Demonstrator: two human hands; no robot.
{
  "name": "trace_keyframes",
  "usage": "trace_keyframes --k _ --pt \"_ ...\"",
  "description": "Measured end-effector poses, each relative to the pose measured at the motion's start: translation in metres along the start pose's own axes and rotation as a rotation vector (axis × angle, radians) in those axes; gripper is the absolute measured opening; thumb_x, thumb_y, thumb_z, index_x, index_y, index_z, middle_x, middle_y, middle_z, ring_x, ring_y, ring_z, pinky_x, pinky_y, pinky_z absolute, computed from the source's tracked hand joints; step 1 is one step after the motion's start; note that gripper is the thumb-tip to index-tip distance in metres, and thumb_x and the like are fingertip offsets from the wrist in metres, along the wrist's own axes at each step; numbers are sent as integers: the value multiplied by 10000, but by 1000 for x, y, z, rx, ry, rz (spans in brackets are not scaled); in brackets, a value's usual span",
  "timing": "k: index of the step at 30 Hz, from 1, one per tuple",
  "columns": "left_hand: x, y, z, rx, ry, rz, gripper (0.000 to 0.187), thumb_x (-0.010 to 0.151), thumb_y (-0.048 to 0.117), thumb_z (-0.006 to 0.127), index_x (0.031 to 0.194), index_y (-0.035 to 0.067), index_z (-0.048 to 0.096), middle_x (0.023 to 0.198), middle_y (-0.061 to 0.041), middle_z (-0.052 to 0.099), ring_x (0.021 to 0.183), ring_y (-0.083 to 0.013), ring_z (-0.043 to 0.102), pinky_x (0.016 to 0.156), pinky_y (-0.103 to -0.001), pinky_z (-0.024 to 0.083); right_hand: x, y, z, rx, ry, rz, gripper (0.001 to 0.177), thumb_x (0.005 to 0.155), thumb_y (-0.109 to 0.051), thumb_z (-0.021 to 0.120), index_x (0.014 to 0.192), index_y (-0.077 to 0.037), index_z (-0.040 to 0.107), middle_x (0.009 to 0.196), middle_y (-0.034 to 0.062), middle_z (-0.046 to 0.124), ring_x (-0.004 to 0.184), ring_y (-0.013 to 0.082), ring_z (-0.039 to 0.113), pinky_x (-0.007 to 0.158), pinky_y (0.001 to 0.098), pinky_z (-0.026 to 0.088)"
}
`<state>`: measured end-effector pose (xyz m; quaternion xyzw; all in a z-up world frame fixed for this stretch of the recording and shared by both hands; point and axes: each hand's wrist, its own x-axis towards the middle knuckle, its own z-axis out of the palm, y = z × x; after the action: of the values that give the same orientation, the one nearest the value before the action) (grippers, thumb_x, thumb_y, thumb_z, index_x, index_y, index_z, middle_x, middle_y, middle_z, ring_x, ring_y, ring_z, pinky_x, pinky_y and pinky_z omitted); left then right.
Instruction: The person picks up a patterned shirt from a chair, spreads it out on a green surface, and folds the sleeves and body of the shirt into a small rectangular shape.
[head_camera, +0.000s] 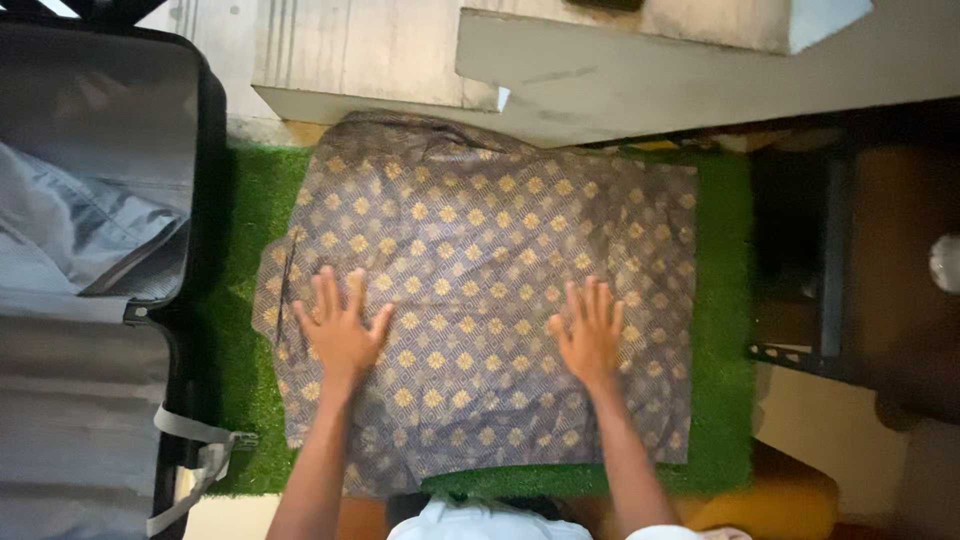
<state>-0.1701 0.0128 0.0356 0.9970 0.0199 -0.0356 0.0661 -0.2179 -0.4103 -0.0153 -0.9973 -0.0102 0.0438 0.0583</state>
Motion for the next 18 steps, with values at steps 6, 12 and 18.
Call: trace_keyframes --k 6,12,18 --pt "11 -15 5 -272 39 -365 712 1054 548 421 1661 192 310 1706 -204 162 1529 -463 124 1183 -703 78 -22 71 -10 20 86 427 683 1060 -583 313 1635 -216 299 1724 155 168 1616 360 161 1261 678 38" --pt "-48 79 25 -178 48 -22 599 1023 457 507 1564 217 416 1701 -218 237 1587 -404 173 1247 -641 112 -40 -58 -16 141 95 130 654 1076 -471 408 1631 -149 274 1700 187 166 1586 386 88 1262 630 28" --pt "-130 62 21 -171 84 50 646 986 496 531 1572 238 447 1698 -181 262 1579 -339 198 1241 -627 125 -112 -132 -35 290 -71 -299 609 1026 -424 494 1568 -165 397 1659 198 282 1528 408 214 1217 585 118"
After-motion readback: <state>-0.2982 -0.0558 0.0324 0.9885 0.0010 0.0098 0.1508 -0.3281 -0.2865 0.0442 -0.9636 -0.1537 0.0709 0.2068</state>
